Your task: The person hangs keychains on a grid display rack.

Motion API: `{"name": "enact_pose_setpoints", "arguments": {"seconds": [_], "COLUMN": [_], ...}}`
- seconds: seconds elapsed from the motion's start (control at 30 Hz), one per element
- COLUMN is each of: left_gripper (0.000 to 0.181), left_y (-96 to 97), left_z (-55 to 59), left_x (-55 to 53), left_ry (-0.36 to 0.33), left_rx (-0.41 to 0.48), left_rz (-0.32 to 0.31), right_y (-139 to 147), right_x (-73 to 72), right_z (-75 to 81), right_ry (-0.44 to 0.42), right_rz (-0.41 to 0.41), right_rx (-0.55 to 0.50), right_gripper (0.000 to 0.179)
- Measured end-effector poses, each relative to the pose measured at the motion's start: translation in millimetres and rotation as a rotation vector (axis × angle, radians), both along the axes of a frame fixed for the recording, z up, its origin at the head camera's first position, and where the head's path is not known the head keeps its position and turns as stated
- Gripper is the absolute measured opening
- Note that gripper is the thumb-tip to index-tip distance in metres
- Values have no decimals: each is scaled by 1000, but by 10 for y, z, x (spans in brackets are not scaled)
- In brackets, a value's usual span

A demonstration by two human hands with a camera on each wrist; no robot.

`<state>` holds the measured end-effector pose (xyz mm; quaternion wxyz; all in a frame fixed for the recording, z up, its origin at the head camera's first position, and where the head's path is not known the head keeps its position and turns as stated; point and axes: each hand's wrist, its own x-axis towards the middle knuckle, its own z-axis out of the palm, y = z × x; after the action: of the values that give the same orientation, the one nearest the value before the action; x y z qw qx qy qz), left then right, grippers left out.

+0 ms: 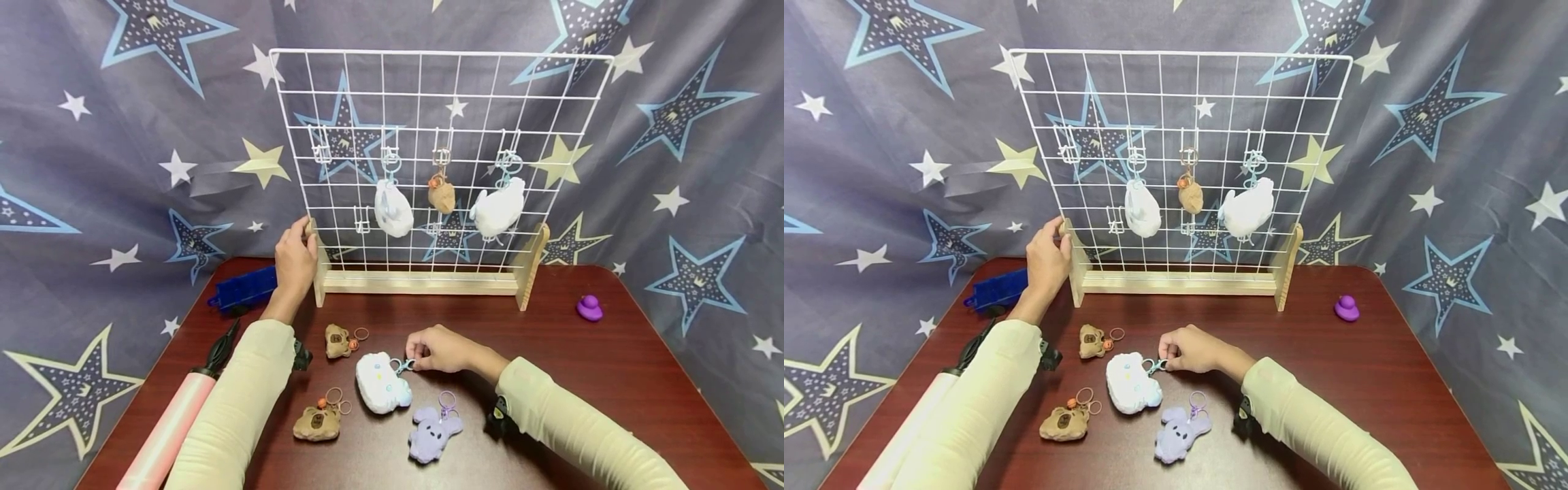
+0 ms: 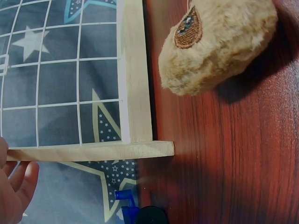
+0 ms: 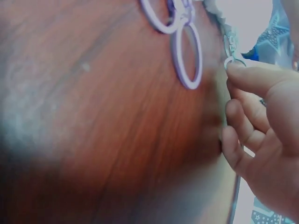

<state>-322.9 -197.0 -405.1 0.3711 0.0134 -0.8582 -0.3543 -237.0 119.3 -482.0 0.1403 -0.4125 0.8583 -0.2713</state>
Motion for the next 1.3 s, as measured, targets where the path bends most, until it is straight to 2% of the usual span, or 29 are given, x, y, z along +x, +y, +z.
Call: {"name": "enact_pose_setpoints", "arguments": {"seconds": [0.2,0.5,0.83,1.0,1.2,1.3], "left_gripper": [38,38,38,38,38,38], "left_y": [1,-4,-17,-15,-9,-2], "left_z": [7,28,-9,-19,-20,-13], "left_x": [-13,9,-8,-10,0,3], "left_ry": [10,1,20,20,22,24], "left_rx": [-8,-3,-21,-23,-21,-22], "left_rz": [4,-3,8,9,7,7], "right_y": [11,-8,-10,-58,-133,-166], "right_x": [-7,14,-14,-35,-125,-174], "right_z": [14,125,328,507,761,917], "right_ry": [-46,-148,-76,-62,18,47], "right_rz": [-4,-33,-78,-63,-28,-41], "right_rx": [-87,-234,-277,-268,-286,-317], "right_gripper": [14,11,12,11,11,12]}}
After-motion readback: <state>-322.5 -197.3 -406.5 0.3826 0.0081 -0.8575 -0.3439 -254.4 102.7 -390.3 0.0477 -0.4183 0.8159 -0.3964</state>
